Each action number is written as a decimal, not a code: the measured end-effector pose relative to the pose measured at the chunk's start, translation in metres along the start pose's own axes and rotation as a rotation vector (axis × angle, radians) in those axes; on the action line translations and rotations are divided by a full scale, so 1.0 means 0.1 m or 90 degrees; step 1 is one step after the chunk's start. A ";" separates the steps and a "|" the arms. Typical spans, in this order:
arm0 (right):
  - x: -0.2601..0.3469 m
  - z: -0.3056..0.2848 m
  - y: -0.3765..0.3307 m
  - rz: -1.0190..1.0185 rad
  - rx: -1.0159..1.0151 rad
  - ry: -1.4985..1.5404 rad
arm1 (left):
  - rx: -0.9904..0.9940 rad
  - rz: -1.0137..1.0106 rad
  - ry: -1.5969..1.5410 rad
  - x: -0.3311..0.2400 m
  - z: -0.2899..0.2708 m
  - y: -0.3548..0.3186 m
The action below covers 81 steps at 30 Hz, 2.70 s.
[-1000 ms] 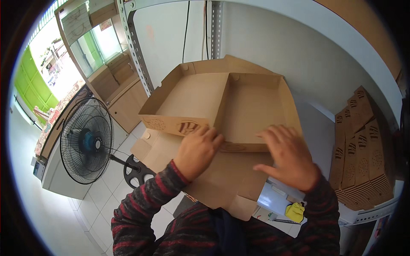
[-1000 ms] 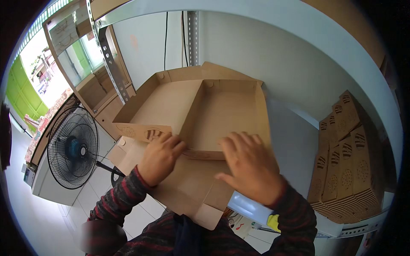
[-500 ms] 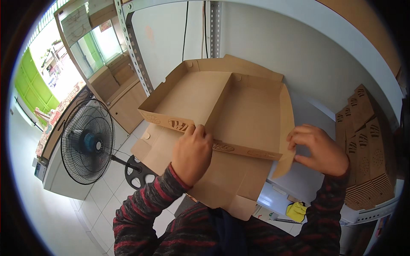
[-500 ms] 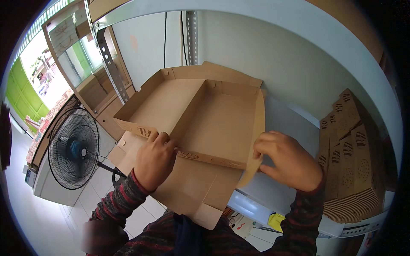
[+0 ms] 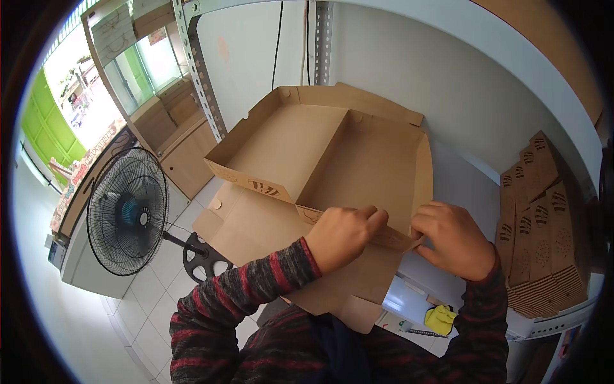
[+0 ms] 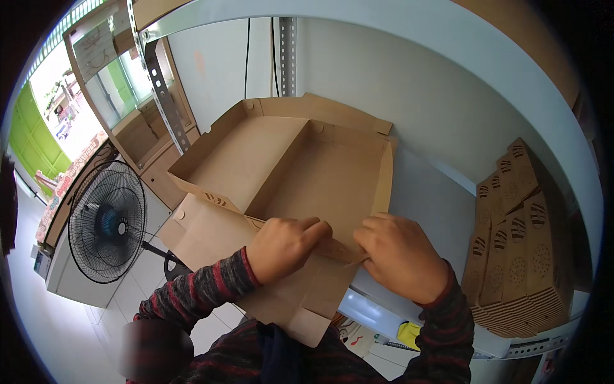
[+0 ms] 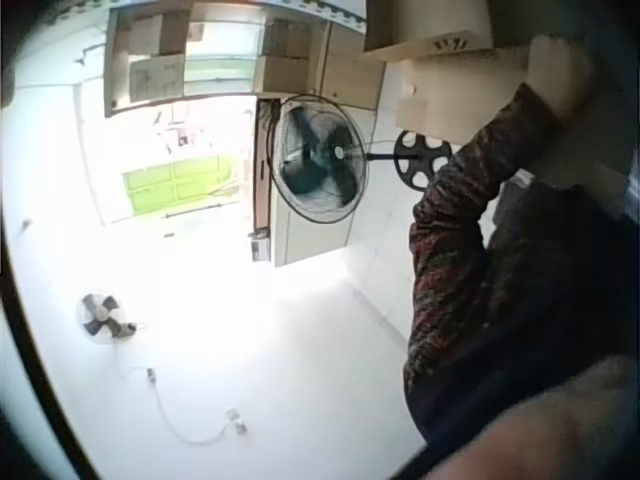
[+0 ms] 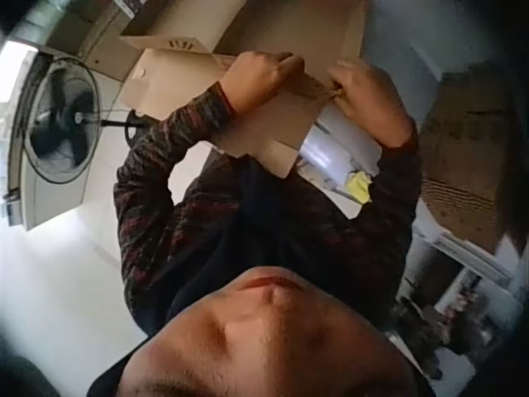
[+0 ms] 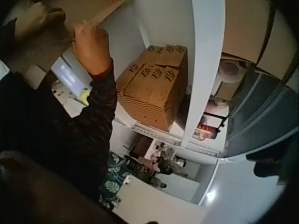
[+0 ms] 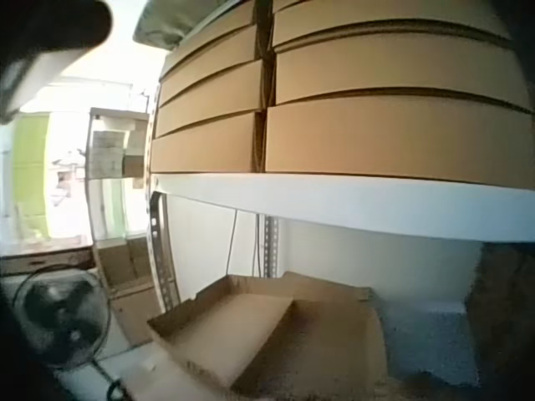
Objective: The person assembles flat cardboard boxes by folding along pre-scored lines and interlocking tabs to form three-dimensional containers. They repeatedly pick up flat sheets, fold sides, and secure flaps, stacking completed boxes on a nearby shelf.
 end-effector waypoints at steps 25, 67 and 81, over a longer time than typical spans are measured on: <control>-0.57 -0.28 -0.06 0.337 -0.031 0.262 | -0.112 0.063 -0.109 0.07 -0.21 -0.02; -0.14 0.52 -0.26 -0.153 -0.446 -0.071 | 0.116 0.018 -0.268 0.23 0.29 0.40; -0.04 0.63 -0.40 -0.242 -0.460 -0.119 | 0.130 0.015 -0.334 0.20 0.23 0.39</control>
Point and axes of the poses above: each hand's wrist, its own y-axis towards the middle knuckle, its own z-axis out of the palm, x = y × z, the point moved 6 cm from there along y, towards the middle knuckle, and after that the axes turned 3 degrees about -x, right-handed, at the moved point
